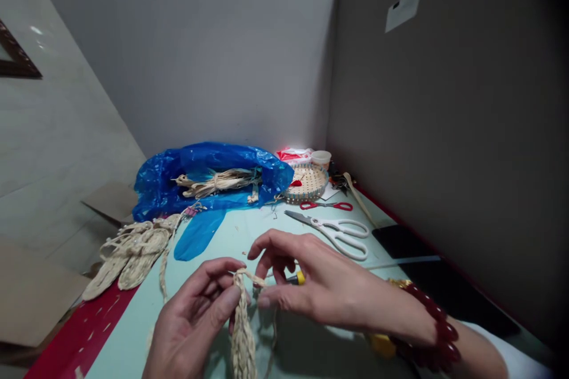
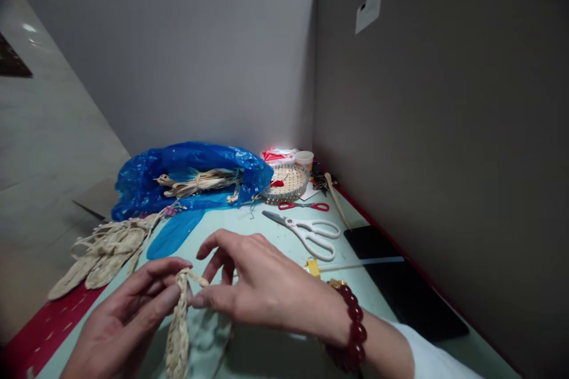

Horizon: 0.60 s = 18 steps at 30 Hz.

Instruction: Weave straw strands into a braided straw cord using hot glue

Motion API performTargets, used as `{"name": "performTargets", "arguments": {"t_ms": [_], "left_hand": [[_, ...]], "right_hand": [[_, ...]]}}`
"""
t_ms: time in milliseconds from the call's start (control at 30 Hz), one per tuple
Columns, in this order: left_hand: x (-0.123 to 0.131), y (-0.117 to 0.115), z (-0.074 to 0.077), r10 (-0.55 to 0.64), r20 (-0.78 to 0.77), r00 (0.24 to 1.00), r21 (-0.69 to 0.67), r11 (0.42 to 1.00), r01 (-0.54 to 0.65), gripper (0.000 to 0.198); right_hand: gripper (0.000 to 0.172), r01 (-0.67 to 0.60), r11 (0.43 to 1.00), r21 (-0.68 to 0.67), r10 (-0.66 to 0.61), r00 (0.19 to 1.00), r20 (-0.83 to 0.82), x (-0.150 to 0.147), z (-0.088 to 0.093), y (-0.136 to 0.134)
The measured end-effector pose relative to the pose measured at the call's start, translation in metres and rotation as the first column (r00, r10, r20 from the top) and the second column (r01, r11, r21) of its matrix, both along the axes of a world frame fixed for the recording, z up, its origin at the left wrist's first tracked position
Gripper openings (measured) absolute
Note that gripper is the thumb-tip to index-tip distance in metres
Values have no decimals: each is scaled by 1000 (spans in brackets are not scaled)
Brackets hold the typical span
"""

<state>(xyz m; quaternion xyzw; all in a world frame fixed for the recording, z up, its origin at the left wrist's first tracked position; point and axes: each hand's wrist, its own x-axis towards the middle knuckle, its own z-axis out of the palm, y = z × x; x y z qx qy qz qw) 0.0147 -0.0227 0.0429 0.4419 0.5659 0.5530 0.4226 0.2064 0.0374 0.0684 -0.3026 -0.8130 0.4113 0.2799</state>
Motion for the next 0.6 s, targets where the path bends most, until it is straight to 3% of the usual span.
{"name": "performTargets", "arguments": {"t_ms": [200,433,600], "left_hand": [[-1,2,-8,63,47,997,-67,996,-59,32],[-10,5,-20,10,-69,998,-124,992,-18,26],[-11,7,-25,-9,-127,992,-184,983,-15,31]], "right_hand": [[16,46,998,38,-50,993,110,8,-19,-7],[4,133,977,164,-115,987,-114,5,-24,-1],[2,217,953,210,-182,968,-174,5,-31,6]]}}
